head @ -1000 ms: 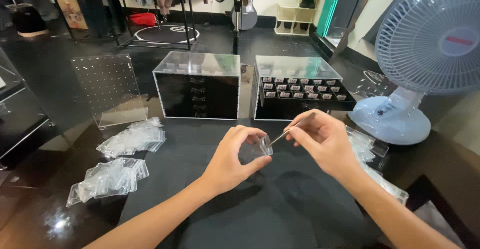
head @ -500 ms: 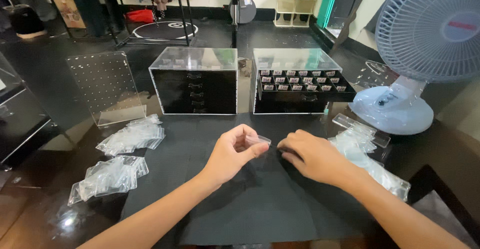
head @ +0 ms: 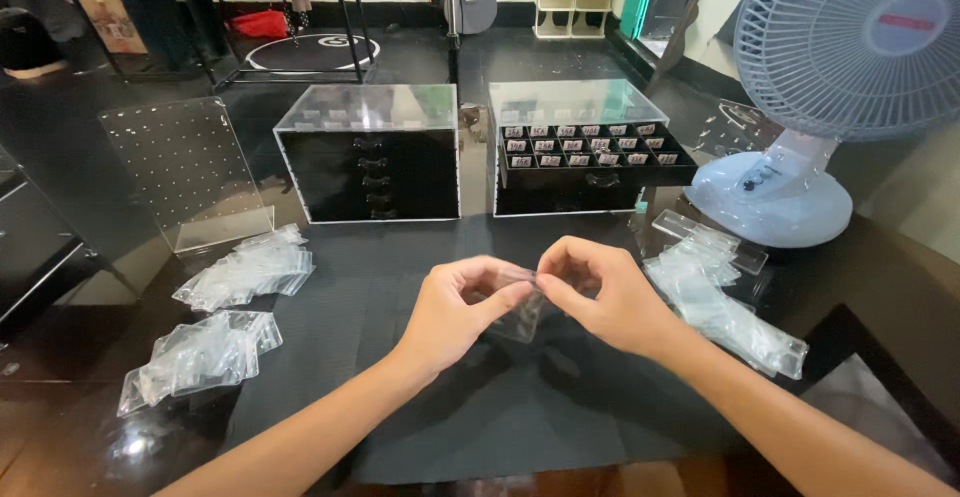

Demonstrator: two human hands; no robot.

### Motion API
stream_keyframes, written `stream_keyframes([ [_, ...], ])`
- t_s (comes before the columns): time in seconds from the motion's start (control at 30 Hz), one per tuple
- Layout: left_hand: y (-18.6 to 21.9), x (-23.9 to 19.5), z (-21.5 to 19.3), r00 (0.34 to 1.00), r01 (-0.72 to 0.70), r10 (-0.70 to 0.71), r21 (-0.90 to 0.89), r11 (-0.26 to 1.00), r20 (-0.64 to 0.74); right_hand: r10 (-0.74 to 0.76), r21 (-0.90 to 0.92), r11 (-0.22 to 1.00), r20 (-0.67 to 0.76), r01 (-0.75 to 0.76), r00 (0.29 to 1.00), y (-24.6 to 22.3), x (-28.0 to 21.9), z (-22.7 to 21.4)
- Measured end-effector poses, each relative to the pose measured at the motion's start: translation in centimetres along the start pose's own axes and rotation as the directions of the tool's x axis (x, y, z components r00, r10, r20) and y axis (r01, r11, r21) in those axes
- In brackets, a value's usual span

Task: The person repeatedly picks up small clear plastic bags, opens them, and places a metal tool inside each bag. The person then seals the bags and sets them aside on the table.

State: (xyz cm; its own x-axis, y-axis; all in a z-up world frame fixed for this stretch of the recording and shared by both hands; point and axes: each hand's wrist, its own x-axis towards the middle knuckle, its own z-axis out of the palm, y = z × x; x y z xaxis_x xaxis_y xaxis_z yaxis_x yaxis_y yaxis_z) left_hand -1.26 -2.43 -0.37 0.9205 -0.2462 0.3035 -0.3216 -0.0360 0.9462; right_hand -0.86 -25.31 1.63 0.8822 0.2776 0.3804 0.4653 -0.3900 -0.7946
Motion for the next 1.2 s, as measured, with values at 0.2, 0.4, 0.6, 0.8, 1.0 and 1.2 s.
stream_keyframes([
  [0.2,0.3,0.0,-0.6,0.999,-0.031,0.029,0.076,0.997,0.024,-0.035,-0.02,0.999,0.007,0.035,0.999,0.5,-0.3,0.4],
  [0.4,0.2,-0.2,-0.6,0.999,-0.049,0.048,0.116,0.992,0.003,-0.086,-0.098,0.991,0.009,0.087,0.996,0.2,-0.6,1.0],
  [0.6,1.3,-0.4,-0.5,0.999,-0.035,0.034,0.065,0.997,0.011,-0.069,-0.017,0.997,-0.016,0.069,0.997,-0.5,-0.7,1.0],
  [0.8,0.6,-0.3,-0.6,0.999,-0.041,0.04,0.076,0.996,0.019,-0.108,-0.087,0.991,-0.049,0.104,0.993,-0.9,-1.1,1.3],
  [1.0,0.8,0.1,-1.2,0.995,-0.099,0.099,0.121,0.988,0.002,0.001,0.084,0.996,-0.101,0.007,0.995,-1.6,-0.9,0.8],
  [1.2,2.7,1.1,-2.6,0.961,-0.276,0.267,0.315,0.908,0.075,-0.077,-0.431,0.898,0.04,0.087,0.996,-5.9,-0.7,-2.9],
])
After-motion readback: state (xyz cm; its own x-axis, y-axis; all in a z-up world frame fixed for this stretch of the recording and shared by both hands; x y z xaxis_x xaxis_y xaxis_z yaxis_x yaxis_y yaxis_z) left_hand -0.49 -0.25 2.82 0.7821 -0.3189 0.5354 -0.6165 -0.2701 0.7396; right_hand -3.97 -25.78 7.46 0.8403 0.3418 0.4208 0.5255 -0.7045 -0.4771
